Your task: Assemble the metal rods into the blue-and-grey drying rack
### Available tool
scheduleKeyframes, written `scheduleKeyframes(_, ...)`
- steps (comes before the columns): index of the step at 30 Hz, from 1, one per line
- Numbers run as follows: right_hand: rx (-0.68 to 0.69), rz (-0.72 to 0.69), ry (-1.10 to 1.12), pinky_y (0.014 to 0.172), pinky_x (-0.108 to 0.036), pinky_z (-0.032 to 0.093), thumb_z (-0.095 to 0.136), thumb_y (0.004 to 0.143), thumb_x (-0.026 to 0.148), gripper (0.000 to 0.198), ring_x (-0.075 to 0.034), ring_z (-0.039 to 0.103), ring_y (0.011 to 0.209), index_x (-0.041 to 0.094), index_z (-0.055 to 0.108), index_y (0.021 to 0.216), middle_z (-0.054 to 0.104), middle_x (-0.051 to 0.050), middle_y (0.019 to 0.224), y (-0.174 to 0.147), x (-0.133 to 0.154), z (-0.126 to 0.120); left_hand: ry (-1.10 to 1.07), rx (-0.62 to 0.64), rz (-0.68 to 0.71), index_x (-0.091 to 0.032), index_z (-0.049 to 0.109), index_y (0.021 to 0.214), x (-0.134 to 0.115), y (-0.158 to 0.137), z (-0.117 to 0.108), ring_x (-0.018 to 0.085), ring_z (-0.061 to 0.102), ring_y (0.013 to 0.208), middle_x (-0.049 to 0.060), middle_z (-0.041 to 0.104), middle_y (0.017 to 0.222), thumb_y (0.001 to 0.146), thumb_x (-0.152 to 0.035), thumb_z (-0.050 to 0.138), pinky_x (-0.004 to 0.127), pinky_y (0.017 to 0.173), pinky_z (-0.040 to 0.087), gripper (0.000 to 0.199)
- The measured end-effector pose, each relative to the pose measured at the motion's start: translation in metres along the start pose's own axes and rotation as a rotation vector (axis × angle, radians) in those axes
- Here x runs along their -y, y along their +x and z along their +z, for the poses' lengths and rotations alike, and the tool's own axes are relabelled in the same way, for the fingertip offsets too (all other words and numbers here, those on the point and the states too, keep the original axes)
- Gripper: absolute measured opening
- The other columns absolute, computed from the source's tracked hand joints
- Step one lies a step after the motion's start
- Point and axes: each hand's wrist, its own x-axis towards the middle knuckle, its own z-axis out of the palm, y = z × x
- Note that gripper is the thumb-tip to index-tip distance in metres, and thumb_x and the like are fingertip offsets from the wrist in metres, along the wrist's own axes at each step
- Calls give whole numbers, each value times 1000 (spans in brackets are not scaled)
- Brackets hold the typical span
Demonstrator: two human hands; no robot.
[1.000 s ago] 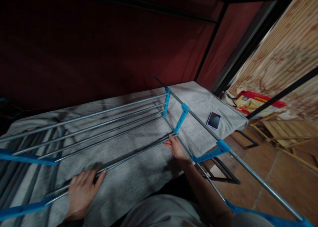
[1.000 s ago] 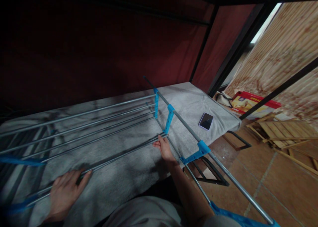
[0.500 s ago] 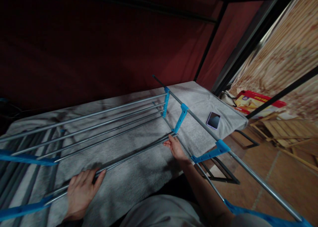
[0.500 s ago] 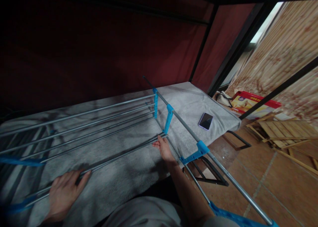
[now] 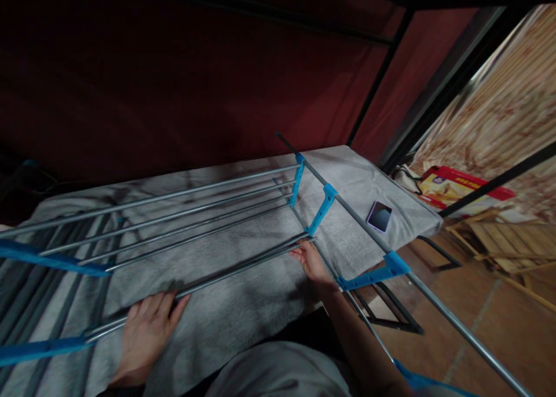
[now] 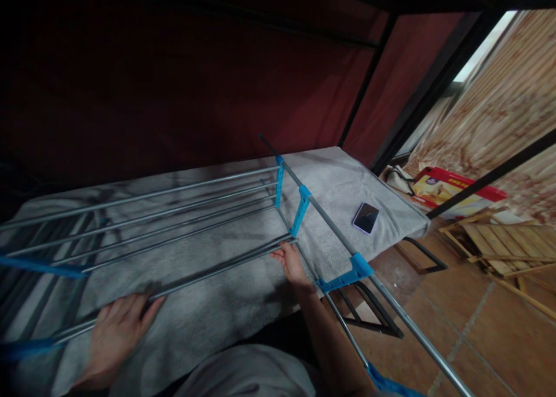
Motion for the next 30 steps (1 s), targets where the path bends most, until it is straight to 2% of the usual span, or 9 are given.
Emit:
scheduleKeyframes(3,25,6,-3,71,-39,63,84,72,48,30,-21,69,76,27,67,84,72,-2,86,0,1,-3,192,-44,98,-14,71,111,-4,-4,-2,31,62,89,14,72,95,105,-39,48,40,78,40,35)
scheduleKeyframes(8,15,17,-13,70,-36,64,85,72,46,29,-17,66,71,28,64,83,69,2,81,3,-2,-9,239,-73,108,-14,69,124,-17,-10,-4,26,64,91,12,75,106,104,-25,49,39,81,44,31)
scheduleKeyframes(14,-26,26,-39,72,-34,63,85,73,44,31,-17,69,74,27,63,87,69,3,82,4,-4,-14,180,32,-15,-18,69,133,-27,-15,0,25,67,101,13,74,114,103,-19,44,39,87,48,39)
scheduleKeyframes(19,-40,39,-55,79,-36,63,85,76,42,25,-18,68,72,28,65,83,68,2,79,5,-4,-19,73,111,-81,-20,66,139,-32,-17,0,27,66,108,15,72,118,101,-14,42,41,96,51,45)
scheduleKeyframes(30,-36,79,-57,92,-43,63,76,84,39,18,-17,68,71,27,63,83,67,4,73,9,-5,-25,19,158,-85,-20,62,141,-34,-20,1,28,66,116,14,71,122,105,-21,42,42,102,50,41)
